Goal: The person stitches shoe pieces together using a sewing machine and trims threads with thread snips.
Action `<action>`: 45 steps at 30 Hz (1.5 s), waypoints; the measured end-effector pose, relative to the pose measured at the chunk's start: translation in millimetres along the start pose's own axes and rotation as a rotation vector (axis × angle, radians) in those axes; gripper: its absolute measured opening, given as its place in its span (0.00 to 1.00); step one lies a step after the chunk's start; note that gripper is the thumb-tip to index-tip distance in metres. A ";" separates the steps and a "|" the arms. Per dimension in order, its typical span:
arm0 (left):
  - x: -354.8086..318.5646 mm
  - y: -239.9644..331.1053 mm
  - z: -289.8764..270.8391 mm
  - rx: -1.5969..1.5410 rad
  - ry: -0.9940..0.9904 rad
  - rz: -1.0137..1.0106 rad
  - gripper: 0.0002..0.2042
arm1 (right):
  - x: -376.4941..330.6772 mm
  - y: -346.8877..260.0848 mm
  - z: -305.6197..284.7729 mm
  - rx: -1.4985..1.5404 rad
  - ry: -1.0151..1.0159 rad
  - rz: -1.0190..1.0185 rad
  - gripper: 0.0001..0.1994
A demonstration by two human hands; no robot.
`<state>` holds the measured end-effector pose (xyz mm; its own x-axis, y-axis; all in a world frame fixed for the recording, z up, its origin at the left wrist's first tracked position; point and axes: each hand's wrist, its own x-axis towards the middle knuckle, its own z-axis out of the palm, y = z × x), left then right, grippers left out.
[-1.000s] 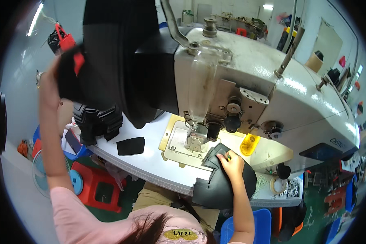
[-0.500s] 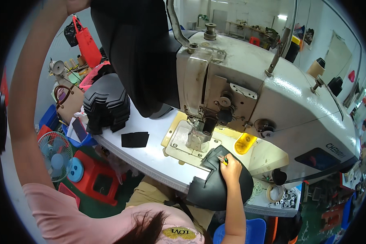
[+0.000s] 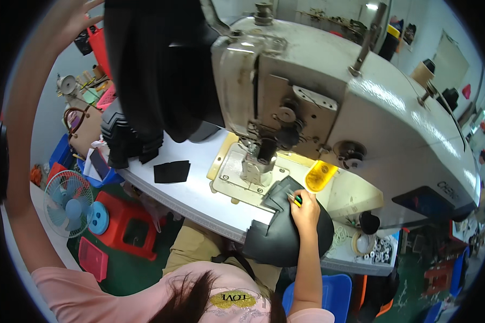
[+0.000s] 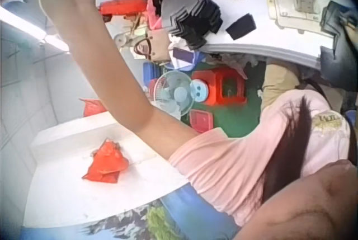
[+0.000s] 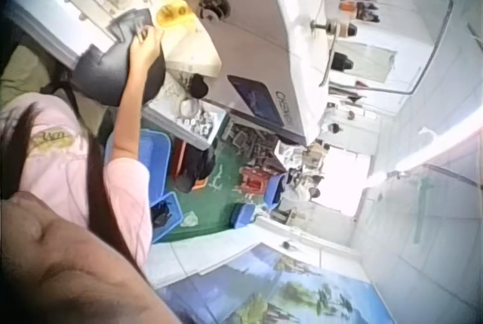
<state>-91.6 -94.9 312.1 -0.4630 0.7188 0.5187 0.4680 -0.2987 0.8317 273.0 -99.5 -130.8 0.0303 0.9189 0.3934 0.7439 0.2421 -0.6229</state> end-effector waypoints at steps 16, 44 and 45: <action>-191.9 -433.8 55.2 0.506 -0.596 0.379 0.14 | -6.0 4.9 9.3 -0.150 0.215 0.025 0.05; -197.4 -439.1 54.2 0.431 -0.499 0.301 0.08 | -23.4 -63.8 9.8 -0.232 0.221 0.206 0.05; -196.8 -438.0 54.5 0.404 -0.497 0.295 0.06 | -19.7 -53.1 8.8 -0.297 0.265 0.202 0.07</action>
<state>-164.4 -71.4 -165.0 0.0795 0.8741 0.4793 0.8086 -0.3377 0.4818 227.0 -127.7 -111.5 0.3362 0.8173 0.4679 0.8636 -0.0694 -0.4994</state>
